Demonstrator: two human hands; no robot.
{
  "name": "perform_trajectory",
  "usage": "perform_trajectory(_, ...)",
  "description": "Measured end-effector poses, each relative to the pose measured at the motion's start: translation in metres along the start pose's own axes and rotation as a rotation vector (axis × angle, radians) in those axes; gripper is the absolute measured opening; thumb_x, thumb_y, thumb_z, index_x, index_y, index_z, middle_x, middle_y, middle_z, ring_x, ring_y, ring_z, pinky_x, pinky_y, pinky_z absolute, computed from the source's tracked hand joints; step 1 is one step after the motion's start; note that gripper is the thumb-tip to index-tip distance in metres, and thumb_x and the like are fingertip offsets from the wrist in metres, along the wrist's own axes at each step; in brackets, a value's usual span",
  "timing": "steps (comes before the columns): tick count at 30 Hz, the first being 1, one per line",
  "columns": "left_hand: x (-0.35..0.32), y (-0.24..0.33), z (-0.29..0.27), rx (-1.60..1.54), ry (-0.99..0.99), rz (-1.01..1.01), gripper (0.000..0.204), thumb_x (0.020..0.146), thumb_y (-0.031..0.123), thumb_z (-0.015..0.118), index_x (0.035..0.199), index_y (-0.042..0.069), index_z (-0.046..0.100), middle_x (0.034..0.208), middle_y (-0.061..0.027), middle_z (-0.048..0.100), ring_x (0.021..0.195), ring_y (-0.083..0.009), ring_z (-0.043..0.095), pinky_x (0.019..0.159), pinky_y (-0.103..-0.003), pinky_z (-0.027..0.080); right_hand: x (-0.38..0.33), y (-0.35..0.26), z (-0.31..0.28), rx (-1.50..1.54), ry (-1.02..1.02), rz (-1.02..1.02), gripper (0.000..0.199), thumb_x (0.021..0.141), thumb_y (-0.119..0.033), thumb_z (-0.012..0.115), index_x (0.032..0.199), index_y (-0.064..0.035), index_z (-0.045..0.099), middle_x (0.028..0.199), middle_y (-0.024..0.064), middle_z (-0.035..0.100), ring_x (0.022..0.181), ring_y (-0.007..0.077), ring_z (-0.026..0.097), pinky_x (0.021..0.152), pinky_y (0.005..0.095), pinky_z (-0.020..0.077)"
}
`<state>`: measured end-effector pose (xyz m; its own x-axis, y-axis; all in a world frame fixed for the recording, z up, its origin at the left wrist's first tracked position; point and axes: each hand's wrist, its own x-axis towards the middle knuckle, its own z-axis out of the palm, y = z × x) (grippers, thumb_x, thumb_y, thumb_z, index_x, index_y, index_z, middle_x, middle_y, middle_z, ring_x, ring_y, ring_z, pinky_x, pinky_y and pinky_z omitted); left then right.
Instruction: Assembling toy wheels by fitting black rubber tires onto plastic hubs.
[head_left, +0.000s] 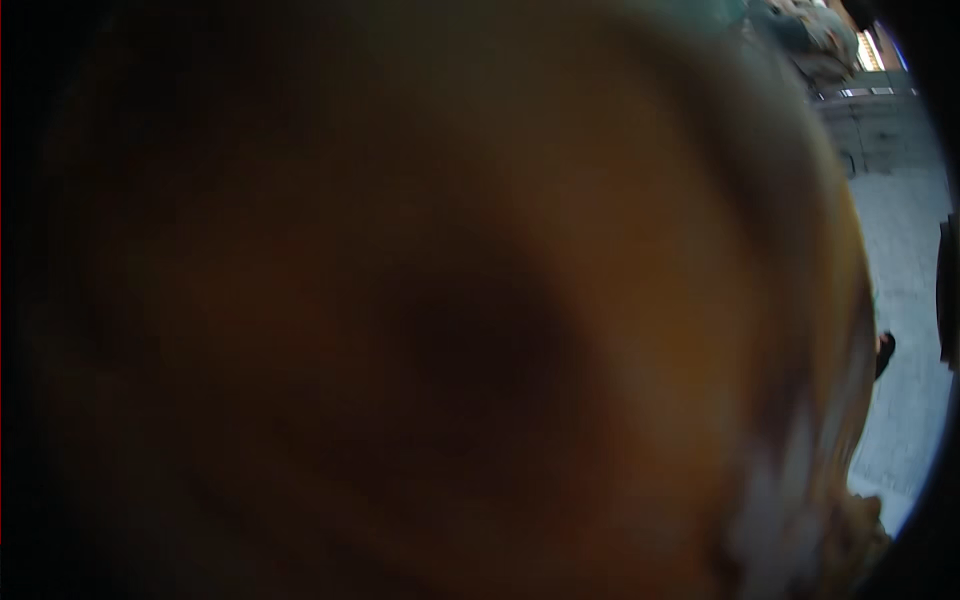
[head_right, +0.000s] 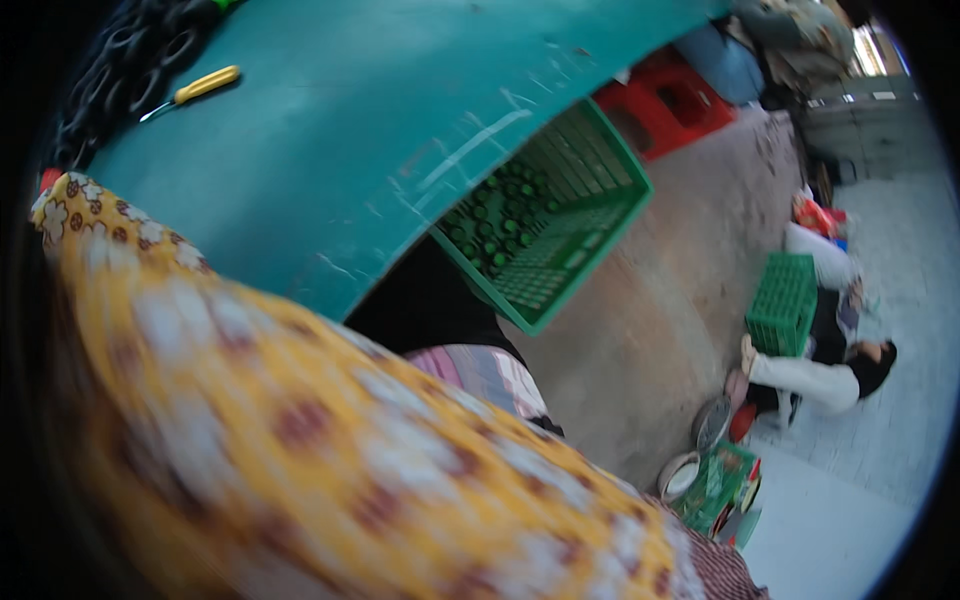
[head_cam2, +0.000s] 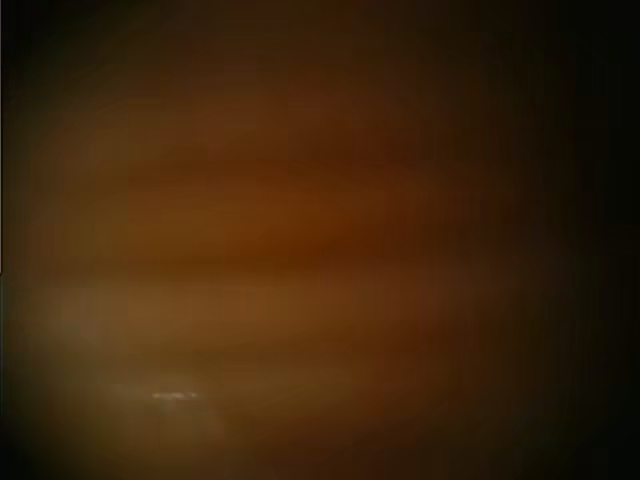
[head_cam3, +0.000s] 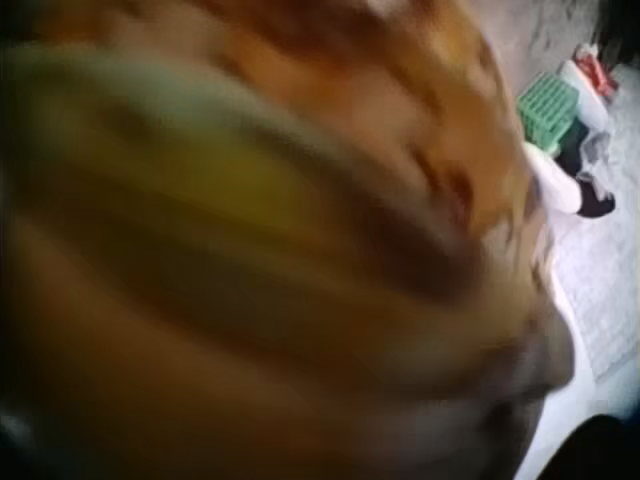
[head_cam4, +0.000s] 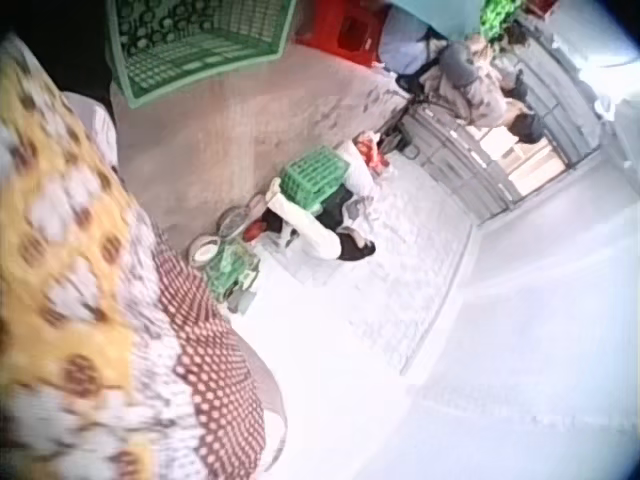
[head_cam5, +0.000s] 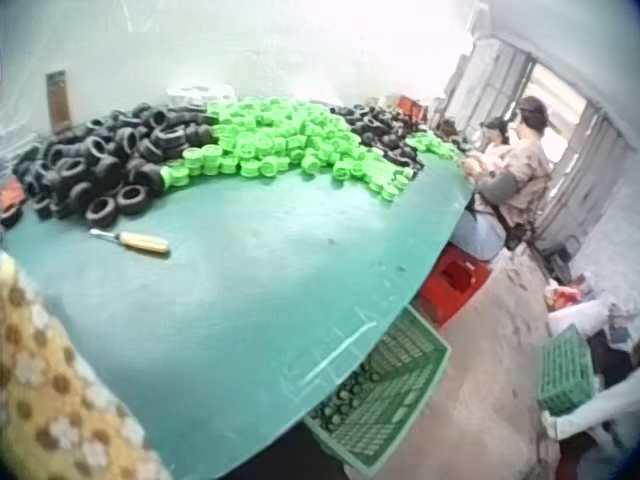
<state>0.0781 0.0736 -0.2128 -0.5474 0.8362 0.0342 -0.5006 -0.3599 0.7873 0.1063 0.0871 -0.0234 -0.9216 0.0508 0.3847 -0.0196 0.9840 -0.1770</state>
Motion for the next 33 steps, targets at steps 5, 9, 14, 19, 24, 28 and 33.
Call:
perform_trajectory(5, 0.022, 0.093, -0.025, 0.207, 0.126, 0.208, 0.017, 0.087, 0.02, 0.048, 0.086, 0.008, 0.059, 0.083, 0.0004, 0.059, 0.075, -0.0128, 0.057, 0.062, -0.023, 0.042, 0.036, -0.007, -0.009, 0.053, 0.163, -0.166, 0.012, 0.068, -0.018, 0.057, 0.074, -0.0126, 0.066, 0.076, 0.0009, 0.063, 0.076, 0.0209, 0.057, 0.068, 0.0331, 0.0433)
perform_trajectory(9, 0.036, 0.177, -0.023, 0.357, 0.174, 0.327, 0.018, 0.087, 0.02, 0.048, 0.083, 0.008, 0.061, 0.08, 0.001, 0.06, 0.072, -0.012, 0.057, 0.06, -0.022, 0.041, 0.063, 0.001, -0.035, 0.069, 0.299, -0.227, 0.01, 0.068, -0.016, 0.058, 0.073, -0.0124, 0.066, 0.076, 0.0004, 0.063, 0.075, 0.0207, 0.057, 0.068, 0.0318, 0.0444)
perform_trajectory(14, 0.019, 0.263, 0.013, 0.934, 0.313, 0.268, 0.025, 0.086, 0.023, 0.05, 0.078, 0.002, 0.06, 0.069, 0.002, 0.052, 0.065, -0.0052, 0.047, 0.057, -0.02, 0.037, 0.057, 0.055, -0.063, -0.022, 0.398, -0.033, 0.02, 0.074, -0.016, 0.058, 0.088, -0.0023, 0.059, 0.081, 0.0128, 0.058, 0.08, 0.0284, 0.054, 0.072, 0.0363, 0.0437)
perform_trajectory(19, 0.018, 0.253, -0.006, 1.334, 0.253, 0.344, 0.028, 0.087, 0.026, 0.049, 0.083, 0.0, 0.06, 0.067, -0.0019, 0.055, 0.064, -0.0107, 0.048, 0.063, -0.024, 0.041, -0.008, 0.088, -0.044, -0.11, 0.223, 0.163, 0.018, 0.071, -0.014, 0.06, 0.084, -0.0021, 0.055, 0.088, 0.0128, 0.053, 0.086, 0.0293, 0.05, 0.072, 0.0383, 0.0428)
perform_trajectory(24, 0.016, 0.266, 0.0, 1.457, 0.301, 0.374, 0.037, 0.079, 0.035, 0.056, 0.095, 0.001, 0.058, 0.09, -0.0149, 0.059, 0.08, -0.0303, 0.057, 0.069, -0.036, 0.045, -0.007, 0.089, -0.038, -0.183, 0.197, 0.319, 0.017, 0.07, -0.013, 0.06, 0.081, -0.0016, 0.054, 0.088, 0.0138, 0.052, 0.085, 0.0303, 0.049, 0.07, 0.0393, 0.0427)
perform_trajectory(28, 0.011, 0.266, -0.004, 1.63, 0.236, 0.47, 0.051, 0.067, 0.035, 0.066, 0.105, 0.002, 0.054, 0.104, -0.0153, 0.054, 0.098, -0.0289, 0.051, 0.081, -0.036, 0.042, -0.004, 0.09, -0.029, -0.177, 0.142, 0.393, 0.011, 0.072, -0.01, 0.057, 0.077, -0.0007, 0.053, 0.081, 0.0143, 0.052, 0.077, 0.0324, 0.051, 0.066, 0.0384, 0.0436)
perform_trajectory(33, 0.003, 0.275, 0.005, 1.652, 0.129, 0.26, 0.05, 0.063, 0.025, 0.067, 0.105, 0.002, 0.053, 0.098, -0.0158, 0.056, 0.097, -0.0301, 0.052, 0.081, -0.036, 0.043, 0.029, 0.058, -0.022, 0.507, 0.243, 0.603, 0.011, 0.082, -0.011, 0.051, 0.081, -0.0007, 0.051, 0.071, 0.0107, 0.056, 0.057, 0.0223, 0.056, 0.052, 0.0327, 0.045)
